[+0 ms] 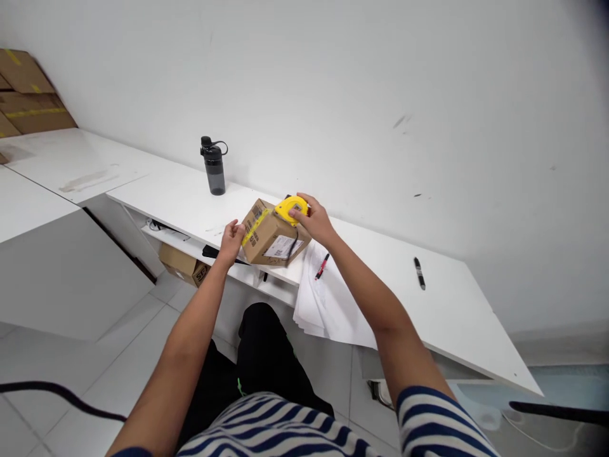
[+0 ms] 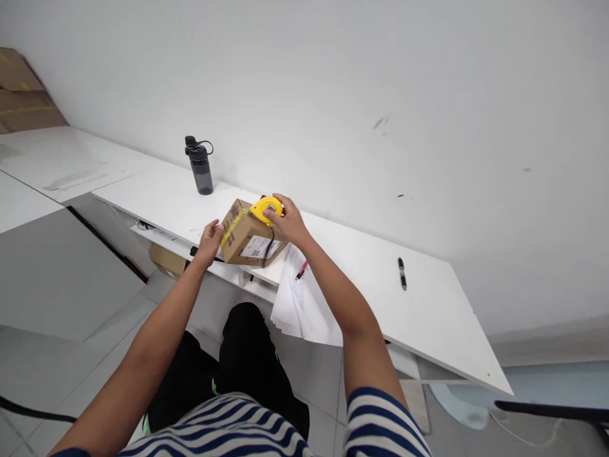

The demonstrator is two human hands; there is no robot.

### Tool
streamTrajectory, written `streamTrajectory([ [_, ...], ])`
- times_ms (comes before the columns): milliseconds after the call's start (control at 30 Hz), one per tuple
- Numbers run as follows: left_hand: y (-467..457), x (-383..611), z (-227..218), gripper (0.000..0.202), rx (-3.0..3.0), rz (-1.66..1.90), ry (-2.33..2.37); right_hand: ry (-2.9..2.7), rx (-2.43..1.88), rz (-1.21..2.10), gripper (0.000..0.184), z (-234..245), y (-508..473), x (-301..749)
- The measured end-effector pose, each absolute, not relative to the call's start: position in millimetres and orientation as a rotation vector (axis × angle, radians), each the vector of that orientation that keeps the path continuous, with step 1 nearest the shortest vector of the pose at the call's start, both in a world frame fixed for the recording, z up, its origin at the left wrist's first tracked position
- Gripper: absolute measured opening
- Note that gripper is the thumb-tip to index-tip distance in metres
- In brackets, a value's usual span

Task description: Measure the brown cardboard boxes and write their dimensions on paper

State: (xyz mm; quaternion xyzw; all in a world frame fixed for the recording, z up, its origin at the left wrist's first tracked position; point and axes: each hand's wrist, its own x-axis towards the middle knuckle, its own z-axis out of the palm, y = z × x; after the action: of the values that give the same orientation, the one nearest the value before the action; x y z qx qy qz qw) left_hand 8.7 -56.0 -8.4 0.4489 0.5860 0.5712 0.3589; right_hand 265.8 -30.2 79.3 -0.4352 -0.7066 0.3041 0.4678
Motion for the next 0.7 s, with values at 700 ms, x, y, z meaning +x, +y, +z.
streamTrajectory([
  [700,-95,67,16,0.092,1.149,1.344,1.161,-2.485,-0.776,0.449,0.052,95,-22,218],
])
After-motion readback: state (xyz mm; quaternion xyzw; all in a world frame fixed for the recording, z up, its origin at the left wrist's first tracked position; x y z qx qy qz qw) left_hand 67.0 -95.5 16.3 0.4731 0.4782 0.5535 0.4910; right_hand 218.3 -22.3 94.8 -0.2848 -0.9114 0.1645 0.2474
